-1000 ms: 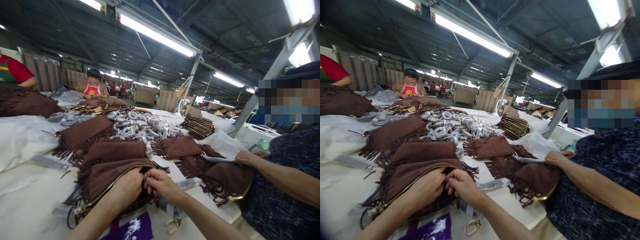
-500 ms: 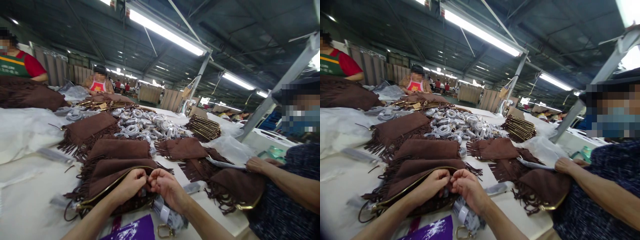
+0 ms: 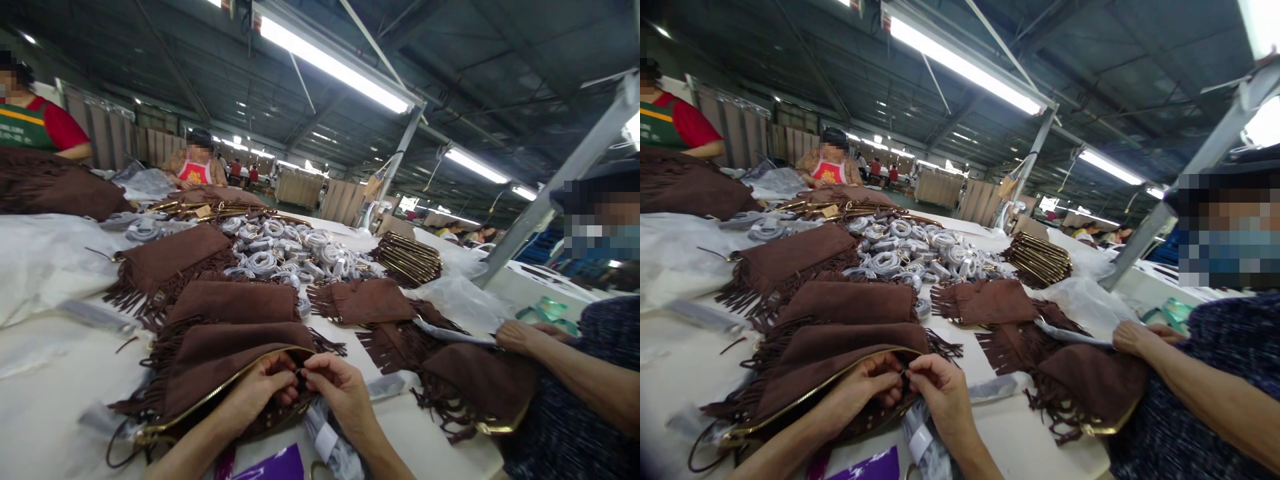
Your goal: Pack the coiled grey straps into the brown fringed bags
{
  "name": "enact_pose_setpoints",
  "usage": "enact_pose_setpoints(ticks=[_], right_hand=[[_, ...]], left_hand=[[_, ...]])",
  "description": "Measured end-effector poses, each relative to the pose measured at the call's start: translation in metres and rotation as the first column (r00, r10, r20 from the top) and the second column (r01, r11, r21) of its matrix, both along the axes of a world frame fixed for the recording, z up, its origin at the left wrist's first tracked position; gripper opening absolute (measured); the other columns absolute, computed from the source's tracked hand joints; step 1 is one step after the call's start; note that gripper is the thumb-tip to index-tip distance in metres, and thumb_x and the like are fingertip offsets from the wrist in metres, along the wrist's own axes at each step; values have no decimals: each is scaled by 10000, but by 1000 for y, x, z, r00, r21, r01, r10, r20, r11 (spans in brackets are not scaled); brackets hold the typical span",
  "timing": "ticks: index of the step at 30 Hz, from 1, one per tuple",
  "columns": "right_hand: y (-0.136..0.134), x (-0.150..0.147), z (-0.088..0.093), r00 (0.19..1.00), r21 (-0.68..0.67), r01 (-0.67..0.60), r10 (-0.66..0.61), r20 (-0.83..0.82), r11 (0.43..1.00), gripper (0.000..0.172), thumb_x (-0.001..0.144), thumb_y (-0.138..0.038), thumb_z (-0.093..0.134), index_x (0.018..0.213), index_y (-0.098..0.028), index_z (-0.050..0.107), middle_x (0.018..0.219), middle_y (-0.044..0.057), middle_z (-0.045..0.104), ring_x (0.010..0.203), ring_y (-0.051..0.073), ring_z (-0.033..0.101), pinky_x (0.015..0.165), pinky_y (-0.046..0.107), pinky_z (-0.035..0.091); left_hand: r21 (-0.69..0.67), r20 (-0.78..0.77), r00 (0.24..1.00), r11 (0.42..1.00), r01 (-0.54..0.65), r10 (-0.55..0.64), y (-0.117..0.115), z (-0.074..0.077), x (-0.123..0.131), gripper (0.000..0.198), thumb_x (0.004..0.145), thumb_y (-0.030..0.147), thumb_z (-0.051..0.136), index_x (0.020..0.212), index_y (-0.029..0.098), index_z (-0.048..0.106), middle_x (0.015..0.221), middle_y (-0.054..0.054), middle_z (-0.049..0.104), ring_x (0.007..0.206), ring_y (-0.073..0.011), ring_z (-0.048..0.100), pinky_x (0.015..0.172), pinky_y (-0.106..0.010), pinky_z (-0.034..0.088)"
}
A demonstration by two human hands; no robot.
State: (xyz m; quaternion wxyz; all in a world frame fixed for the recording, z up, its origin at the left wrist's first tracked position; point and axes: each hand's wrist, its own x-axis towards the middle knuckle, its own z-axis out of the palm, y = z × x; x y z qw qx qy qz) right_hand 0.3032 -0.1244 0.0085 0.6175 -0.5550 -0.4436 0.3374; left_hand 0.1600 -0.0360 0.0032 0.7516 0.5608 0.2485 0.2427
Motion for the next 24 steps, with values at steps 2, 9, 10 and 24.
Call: enact_pose_setpoints(ticks=[2,9,10,24], right_hand=[[2,0,-4,999,1,16,-16,36,1000,155,696,-331,770,765,-203,717,694,-1,659,627,142,576,608,259,466],[3,1,-14,999,39,3,-5,48,999,149,736,-256,718,866,-214,659,749,-3,698,684,150,602,647,253,464],[3,1,-14,999,37,3,-5,49,999,166,737,-249,714,887,-215,653,742,-5,699,683,151,604,649,255,464],[-2,2,-3,942,66,-41,17,335,997,115,799,-185,612,770,-225,715,751,2,648,709,158,544,670,260,424]], left_hand=[[-11,-9,1000,1000,0,0,-1,-4,2,258,613,338,652,796,166,590,703,21,623,625,-121,554,625,-258,430],[116,-157,987,993,-16,34,-3,-8,3,236,642,407,589,728,190,553,514,85,438,463,-89,363,460,-221,279],[136,-166,985,991,-13,36,-4,-7,3,234,649,415,580,720,195,541,508,90,408,453,-86,331,444,-223,249],[175,-79,997,985,1,14,-10,2,4,208,675,397,560,682,194,517,634,48,422,639,-135,360,624,-274,308]])
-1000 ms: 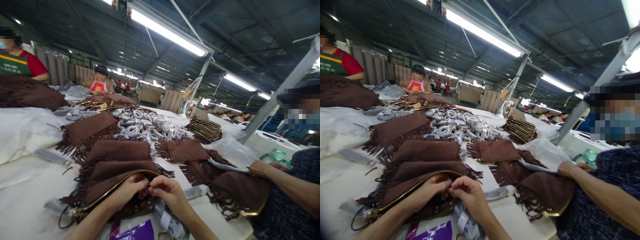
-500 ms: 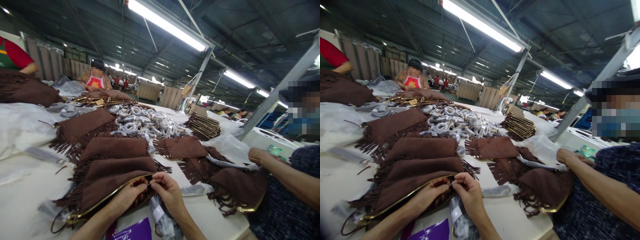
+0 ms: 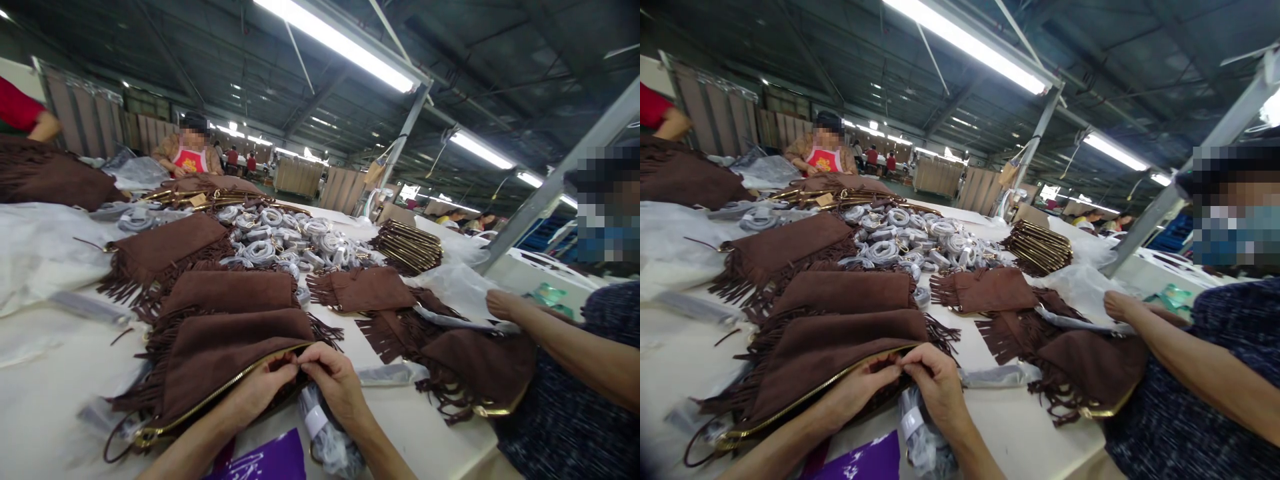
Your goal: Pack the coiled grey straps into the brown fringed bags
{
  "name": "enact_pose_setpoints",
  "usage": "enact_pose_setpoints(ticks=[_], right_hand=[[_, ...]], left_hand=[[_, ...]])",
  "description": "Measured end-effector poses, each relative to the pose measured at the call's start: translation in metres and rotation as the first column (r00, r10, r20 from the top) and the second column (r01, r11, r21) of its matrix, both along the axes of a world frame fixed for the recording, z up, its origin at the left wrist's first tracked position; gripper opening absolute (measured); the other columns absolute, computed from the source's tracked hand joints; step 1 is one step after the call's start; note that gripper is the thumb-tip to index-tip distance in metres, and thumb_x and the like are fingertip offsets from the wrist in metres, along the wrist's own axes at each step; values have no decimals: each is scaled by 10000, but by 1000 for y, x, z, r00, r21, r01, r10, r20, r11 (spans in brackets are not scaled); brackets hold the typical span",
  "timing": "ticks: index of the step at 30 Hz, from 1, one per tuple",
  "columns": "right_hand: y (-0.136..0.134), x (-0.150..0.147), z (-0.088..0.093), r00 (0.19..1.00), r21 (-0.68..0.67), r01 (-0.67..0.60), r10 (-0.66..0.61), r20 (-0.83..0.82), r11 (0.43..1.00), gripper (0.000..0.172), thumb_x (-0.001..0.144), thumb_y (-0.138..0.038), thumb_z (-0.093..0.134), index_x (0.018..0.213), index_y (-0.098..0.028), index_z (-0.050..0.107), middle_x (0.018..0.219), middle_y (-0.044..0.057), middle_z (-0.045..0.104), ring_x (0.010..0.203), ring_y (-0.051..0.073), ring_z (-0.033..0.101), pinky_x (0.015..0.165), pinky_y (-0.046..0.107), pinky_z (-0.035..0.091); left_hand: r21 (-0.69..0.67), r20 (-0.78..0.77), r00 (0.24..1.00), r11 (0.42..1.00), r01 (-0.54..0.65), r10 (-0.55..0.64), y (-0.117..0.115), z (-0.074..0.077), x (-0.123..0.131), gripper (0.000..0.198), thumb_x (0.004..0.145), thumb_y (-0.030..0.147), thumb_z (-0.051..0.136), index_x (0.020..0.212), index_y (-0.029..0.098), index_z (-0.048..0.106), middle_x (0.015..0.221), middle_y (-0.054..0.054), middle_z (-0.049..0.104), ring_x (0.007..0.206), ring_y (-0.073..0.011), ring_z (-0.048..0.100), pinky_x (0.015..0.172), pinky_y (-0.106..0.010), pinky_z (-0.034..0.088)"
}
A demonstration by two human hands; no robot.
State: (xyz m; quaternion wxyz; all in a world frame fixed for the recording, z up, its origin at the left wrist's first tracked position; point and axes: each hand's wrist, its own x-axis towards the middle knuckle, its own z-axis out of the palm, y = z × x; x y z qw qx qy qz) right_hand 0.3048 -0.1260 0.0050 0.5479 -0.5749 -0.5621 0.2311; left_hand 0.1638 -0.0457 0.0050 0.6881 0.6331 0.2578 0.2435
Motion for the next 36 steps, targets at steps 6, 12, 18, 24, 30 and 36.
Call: enact_pose_setpoints(ticks=[6,12,18,24,30,36], right_hand=[[0,0,0,998,-21,31,-32,-52,999,99,785,-192,619,759,-214,711,710,-2,623,667,154,530,635,260,418],[-1,0,2,1000,-22,18,-18,-25,1000,116,774,-169,621,738,-215,721,709,-2,645,686,156,538,659,261,413],[0,0,2,998,-49,14,-17,-59,999,118,775,-178,618,739,-212,725,708,-1,646,681,157,539,649,263,412],[0,0,1,999,-38,21,-22,-43,999,114,770,-182,628,737,-218,730,731,4,663,721,169,563,693,274,423],[1,1,0,997,-50,25,-28,-70,998,106,770,-183,626,734,-206,723,699,0,645,675,159,548,646,267,418],[0,0,-1,1000,-10,16,-15,17,1000,122,787,-155,625,735,-213,720,743,1,663,737,163,580,705,265,424]], left_hand=[[3,-11,1000,1000,9,-9,-2,4,-1,237,682,419,567,642,199,488,607,60,396,615,-126,336,608,-269,288],[0,-12,1000,1000,-2,2,-1,-2,0,222,671,405,567,664,191,507,622,54,429,623,-127,357,614,-274,299],[1,-11,1000,1000,-7,7,0,-2,2,215,655,401,573,667,195,514,623,53,436,627,-130,370,620,-278,302],[2,-17,1000,1000,6,-6,-1,-2,3,233,651,421,556,662,195,500,614,54,423,603,-124,343,595,-280,275],[-3,-28,1000,1000,2,-2,-1,-2,3,208,663,400,545,665,198,495,602,62,408,591,-118,326,595,-279,275],[-11,-26,1000,1000,-15,14,-3,-2,3,202,651,394,548,660,199,497,617,53,427,607,-126,348,602,-286,281]])
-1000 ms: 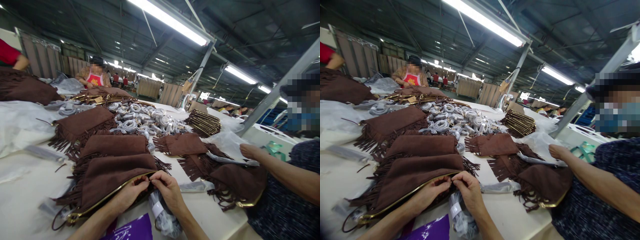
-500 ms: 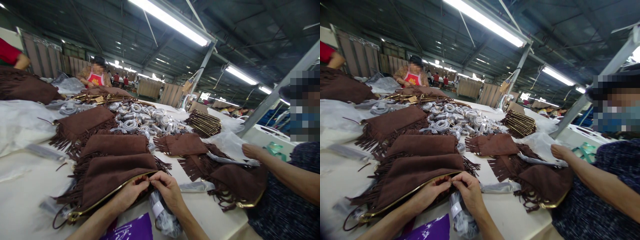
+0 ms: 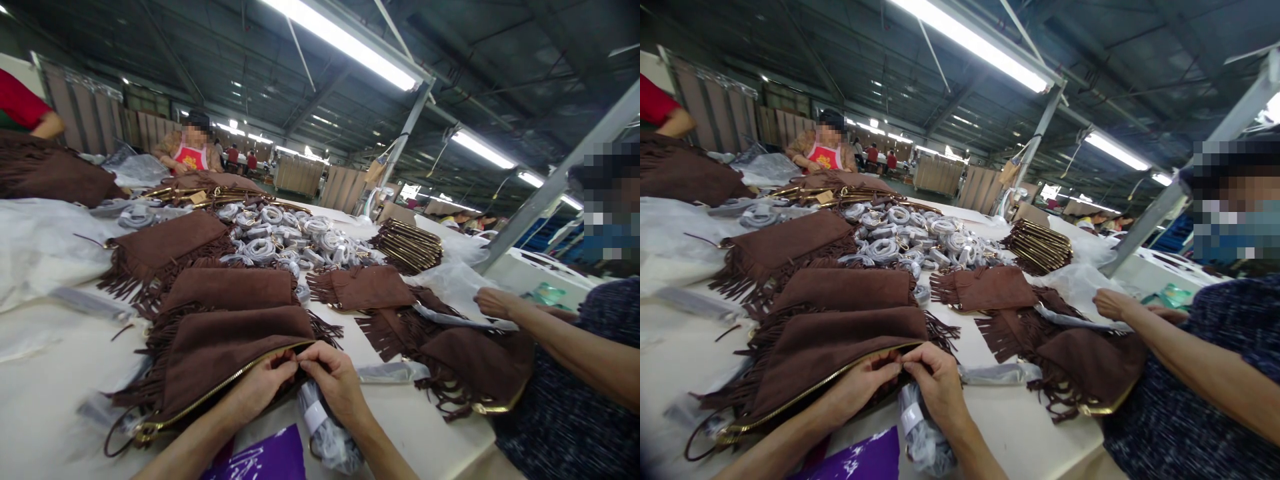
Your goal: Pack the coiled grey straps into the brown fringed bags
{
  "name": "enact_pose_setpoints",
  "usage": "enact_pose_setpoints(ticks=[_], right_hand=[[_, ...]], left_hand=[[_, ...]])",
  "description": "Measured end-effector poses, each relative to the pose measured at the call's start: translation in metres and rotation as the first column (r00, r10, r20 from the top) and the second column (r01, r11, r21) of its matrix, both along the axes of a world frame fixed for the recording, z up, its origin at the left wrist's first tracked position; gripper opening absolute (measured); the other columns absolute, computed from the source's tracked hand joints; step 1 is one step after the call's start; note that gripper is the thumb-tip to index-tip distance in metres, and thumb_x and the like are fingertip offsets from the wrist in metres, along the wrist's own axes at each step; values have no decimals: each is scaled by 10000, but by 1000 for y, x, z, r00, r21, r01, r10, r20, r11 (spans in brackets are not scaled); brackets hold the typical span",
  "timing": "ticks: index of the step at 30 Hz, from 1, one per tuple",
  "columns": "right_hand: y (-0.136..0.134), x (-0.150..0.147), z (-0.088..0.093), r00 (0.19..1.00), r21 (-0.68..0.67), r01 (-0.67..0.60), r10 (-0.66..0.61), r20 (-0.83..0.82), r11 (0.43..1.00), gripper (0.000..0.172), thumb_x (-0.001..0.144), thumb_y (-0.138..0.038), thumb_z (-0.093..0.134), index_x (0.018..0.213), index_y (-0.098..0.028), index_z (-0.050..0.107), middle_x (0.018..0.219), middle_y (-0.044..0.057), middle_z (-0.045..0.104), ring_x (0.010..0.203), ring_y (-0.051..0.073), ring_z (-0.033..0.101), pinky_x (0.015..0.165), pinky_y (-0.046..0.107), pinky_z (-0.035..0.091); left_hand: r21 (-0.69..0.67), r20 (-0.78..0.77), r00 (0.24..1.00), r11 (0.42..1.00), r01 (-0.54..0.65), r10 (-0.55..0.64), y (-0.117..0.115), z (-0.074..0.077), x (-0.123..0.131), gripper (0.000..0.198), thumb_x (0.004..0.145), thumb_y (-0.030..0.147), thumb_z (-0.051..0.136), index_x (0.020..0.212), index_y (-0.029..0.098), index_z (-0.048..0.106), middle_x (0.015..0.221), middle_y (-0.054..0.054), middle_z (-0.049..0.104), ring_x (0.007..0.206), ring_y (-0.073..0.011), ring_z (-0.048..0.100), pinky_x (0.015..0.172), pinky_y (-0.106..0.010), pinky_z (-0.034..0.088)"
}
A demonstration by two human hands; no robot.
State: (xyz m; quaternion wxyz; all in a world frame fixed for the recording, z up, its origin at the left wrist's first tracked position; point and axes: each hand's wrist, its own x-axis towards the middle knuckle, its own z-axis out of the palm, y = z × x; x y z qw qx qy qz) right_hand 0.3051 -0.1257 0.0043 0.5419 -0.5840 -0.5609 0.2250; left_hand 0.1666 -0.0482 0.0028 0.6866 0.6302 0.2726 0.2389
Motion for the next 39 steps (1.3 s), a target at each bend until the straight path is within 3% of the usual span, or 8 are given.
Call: enact_pose_setpoints(ticks=[6,19,25,30,35,39], right_hand=[[-1,0,-3,995,-32,38,-41,-95,999,94,798,-205,621,757,-202,705,682,-10,610,660,149,529,627,253,408],[0,-1,-3,1000,-2,22,-22,-2,1000,111,802,-180,610,735,-188,700,729,-4,646,722,150,567,700,253,418],[0,2,-7,993,-44,30,-35,-110,999,90,797,-217,619,765,-185,696,679,-18,614,655,137,528,628,242,407],[0,1,-5,1000,-10,19,-19,13,1000,111,805,-163,605,751,-186,698,722,-8,642,714,146,568,689,247,421],[-2,-3,0,986,42,28,-35,160,999,146,826,-123,572,739,-189,668,737,-6,641,720,139,582,680,234,423],[0,-7,-3,950,71,2,-24,311,997,171,839,-103,534,732,-190,636,738,-2,620,719,140,574,677,238,421]], left_hand=[[30,12,1000,999,10,-11,1,-2,3,192,666,382,538,638,199,484,594,55,413,598,-126,341,601,-289,286],[-16,-12,1000,1000,-25,24,-2,3,3,199,625,385,546,646,194,491,592,64,405,598,-120,331,591,-279,276],[-21,11,1000,1000,-13,13,-1,4,3,190,616,378,545,629,201,476,582,68,393,586,-118,326,586,-278,278],[-10,1,999,999,-40,40,0,2,3,171,622,356,545,647,191,505,603,59,426,604,-122,352,604,-278,304],[-13,-1,998,998,-57,57,1,-11,7,171,644,349,545,676,181,550,617,42,462,617,-137,393,615,-283,331],[25,39,997,997,-71,70,2,-19,8,203,666,320,552,773,167,632,696,3,579,700,-181,485,694,-303,388]])
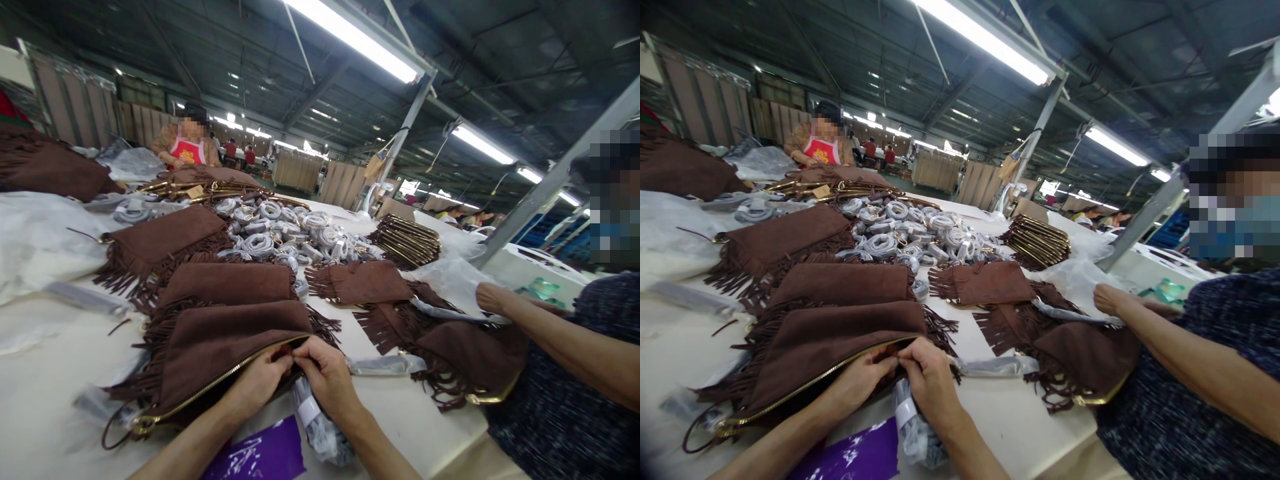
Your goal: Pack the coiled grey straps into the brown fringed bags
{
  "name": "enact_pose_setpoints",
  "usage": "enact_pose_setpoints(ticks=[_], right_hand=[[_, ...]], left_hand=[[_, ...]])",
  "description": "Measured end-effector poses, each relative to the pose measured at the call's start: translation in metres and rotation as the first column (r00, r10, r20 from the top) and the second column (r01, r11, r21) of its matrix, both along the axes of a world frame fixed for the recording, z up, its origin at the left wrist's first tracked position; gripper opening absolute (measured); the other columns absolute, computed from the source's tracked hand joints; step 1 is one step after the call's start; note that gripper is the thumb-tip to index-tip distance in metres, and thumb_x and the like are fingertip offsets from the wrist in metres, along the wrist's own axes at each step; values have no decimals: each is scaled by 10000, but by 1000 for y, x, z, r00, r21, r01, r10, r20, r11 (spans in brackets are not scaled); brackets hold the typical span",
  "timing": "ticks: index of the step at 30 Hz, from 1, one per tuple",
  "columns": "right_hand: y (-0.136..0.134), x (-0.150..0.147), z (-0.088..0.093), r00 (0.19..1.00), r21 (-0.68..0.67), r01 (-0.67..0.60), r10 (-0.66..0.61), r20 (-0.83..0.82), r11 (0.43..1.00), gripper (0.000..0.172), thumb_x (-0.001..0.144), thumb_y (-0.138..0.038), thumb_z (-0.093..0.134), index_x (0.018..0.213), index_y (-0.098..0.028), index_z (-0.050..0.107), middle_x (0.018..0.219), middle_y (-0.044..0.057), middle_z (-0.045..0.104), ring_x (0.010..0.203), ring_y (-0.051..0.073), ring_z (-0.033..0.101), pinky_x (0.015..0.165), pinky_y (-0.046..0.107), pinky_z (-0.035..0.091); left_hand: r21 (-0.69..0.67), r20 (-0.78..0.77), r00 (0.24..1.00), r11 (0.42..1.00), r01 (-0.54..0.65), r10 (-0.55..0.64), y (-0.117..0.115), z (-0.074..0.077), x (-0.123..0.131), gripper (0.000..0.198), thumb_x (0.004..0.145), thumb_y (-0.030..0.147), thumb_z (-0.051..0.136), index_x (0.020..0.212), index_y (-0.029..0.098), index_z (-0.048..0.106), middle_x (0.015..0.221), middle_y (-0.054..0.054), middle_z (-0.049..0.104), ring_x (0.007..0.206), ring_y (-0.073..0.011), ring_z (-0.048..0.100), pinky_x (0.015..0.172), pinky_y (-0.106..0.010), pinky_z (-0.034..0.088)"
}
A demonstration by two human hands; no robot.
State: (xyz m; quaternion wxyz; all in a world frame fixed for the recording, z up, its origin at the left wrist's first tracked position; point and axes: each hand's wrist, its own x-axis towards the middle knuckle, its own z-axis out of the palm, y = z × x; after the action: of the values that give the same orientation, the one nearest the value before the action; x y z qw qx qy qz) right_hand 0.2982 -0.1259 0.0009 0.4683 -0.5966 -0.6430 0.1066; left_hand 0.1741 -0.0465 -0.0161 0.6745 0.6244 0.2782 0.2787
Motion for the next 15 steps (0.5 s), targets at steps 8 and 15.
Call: enact_pose_setpoints(ticks=[8,15], right_hand=[[-18,3,27,976,-58,-44,55,210,997,255,922,-156,431,1023,-204,661,1020,82,669,967,190,615,855,297,480],[-108,24,19,810,-274,-62,208,548,960,516,711,-523,732,1112,-209,648,1408,185,477,1290,350,452,1010,435,442]], left_hand=[[229,-96,995,973,15,7,6,5,-4,294,765,260,500,941,156,711,885,-40,719,891,-245,598,920,-367,425],[623,-320,937,714,318,-139,-19,65,-38,415,774,98,470,1122,219,660,1117,-33,699,1007,-203,615,930,-306,451]])
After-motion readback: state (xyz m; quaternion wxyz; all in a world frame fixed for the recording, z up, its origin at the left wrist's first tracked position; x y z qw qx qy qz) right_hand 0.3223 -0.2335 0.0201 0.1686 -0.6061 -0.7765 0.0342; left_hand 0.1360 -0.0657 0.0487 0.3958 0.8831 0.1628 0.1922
